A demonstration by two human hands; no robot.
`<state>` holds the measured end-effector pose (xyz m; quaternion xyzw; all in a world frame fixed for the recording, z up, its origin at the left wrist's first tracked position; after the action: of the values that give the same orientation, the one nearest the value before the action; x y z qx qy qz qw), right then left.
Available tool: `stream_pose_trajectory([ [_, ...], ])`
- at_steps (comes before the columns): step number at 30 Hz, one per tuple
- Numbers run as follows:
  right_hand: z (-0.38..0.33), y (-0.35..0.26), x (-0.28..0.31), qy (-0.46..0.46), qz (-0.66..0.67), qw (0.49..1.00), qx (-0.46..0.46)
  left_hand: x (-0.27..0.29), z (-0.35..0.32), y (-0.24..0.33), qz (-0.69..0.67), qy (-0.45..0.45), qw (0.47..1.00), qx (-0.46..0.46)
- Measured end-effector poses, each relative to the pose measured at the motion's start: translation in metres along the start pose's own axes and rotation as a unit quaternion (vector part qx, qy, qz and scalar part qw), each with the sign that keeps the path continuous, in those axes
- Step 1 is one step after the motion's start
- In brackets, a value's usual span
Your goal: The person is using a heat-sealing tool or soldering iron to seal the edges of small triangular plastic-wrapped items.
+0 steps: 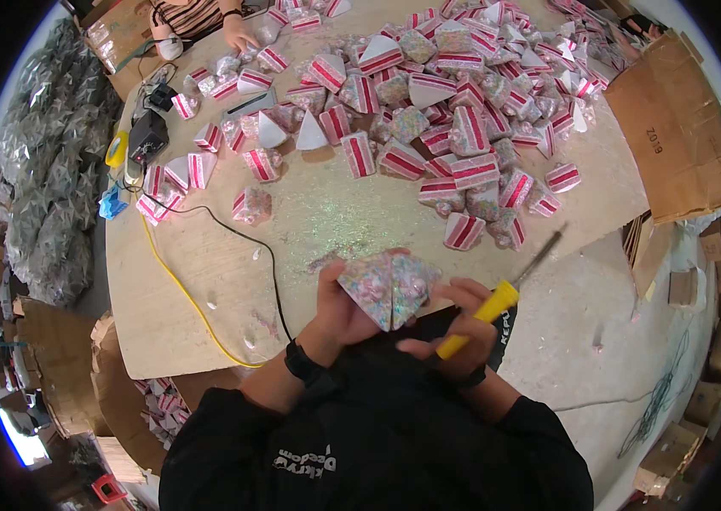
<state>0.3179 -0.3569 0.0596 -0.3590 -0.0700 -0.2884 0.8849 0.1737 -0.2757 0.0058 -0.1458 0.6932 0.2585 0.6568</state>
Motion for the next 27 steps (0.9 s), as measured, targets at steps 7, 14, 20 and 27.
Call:
stream_pose_trajectory([
  [7, -0.006, -0.021, 0.016, 0.023, 0.22, 0.975, 0.032, 0.01, -0.005, 0.045, 0.114, 0.035, 0.978, -0.17],
  [14, -0.009, -0.027, 0.017, -0.008, 0.211, 0.976, -0.05, 0.002, -0.007, 0.062, 0.192, 0.055, 0.951, -0.236],
  [20, -0.028, -0.022, 0.031, -0.03, 0.181, 0.983, -0.018, -0.008, -0.003, 0.06, 0.245, 0.041, 0.936, -0.251],
  [27, -0.016, -0.028, 0.026, 0.052, 0.103, 0.987, 0.112, -0.008, 0.0, 0.053, 0.29, 0.032, 0.924, -0.248],
])
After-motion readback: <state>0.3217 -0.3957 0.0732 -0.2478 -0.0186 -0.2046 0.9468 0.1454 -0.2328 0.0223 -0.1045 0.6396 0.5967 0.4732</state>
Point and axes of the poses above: each hand's wrist, its own z-axis towards the middle knuckle, its own x-axis out of the back of the hand, y = z × x, the point moved 4 cm from there along z, towards the middle knuckle, and after that the axes turned 1 degree about z, right-handed, at the moved point
